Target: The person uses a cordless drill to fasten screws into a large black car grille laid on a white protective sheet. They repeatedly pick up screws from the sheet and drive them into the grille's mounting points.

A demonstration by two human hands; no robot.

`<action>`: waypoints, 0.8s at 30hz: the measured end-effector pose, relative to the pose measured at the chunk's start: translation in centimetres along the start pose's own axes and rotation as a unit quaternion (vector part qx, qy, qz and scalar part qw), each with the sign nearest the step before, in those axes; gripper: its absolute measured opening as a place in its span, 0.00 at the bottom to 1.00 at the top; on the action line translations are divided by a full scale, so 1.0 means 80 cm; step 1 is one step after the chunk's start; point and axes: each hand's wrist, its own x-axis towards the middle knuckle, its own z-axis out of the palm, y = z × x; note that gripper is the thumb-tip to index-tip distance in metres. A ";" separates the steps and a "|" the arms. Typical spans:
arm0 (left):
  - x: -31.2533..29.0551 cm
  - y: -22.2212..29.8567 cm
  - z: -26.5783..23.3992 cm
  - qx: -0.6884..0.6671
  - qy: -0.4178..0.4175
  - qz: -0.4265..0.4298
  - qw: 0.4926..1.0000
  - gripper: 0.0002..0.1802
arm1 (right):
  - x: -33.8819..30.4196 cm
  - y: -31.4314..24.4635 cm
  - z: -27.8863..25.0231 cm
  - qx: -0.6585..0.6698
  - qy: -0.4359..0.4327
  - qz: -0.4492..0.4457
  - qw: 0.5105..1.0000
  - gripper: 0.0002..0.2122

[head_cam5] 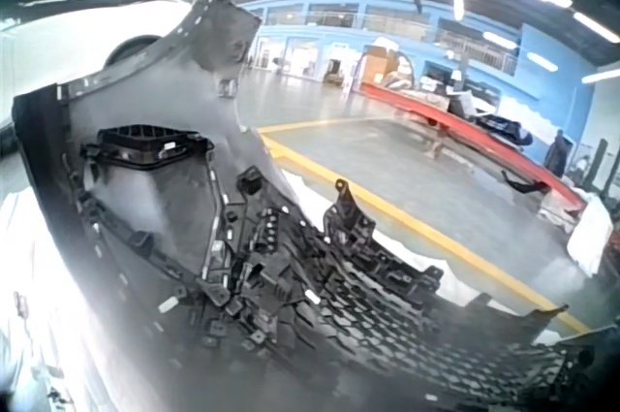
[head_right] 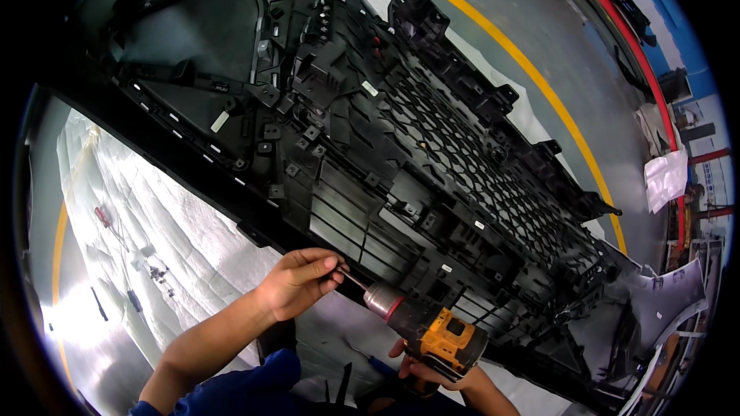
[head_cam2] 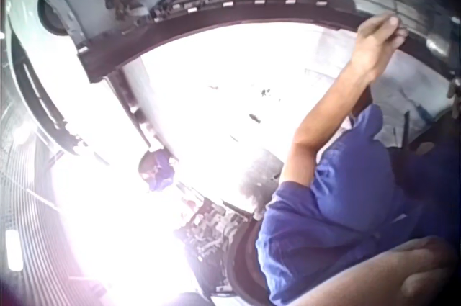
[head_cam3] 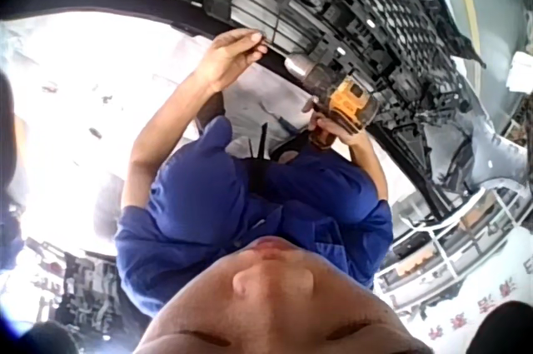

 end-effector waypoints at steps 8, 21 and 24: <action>0.019 0.009 0.000 -0.040 -0.034 -0.063 0.997 0.13 | 0.007 -0.016 -0.022 -0.079 -0.025 -0.026 0.996 0.24; 0.175 -0.011 0.024 -0.182 0.102 0.040 0.977 0.08 | 0.117 -0.132 -0.030 -0.249 0.104 -0.019 0.963 0.24; 0.188 -0.016 0.011 -0.184 0.092 0.074 0.976 0.11 | 0.148 -0.150 -0.027 -0.229 0.134 0.023 0.964 0.25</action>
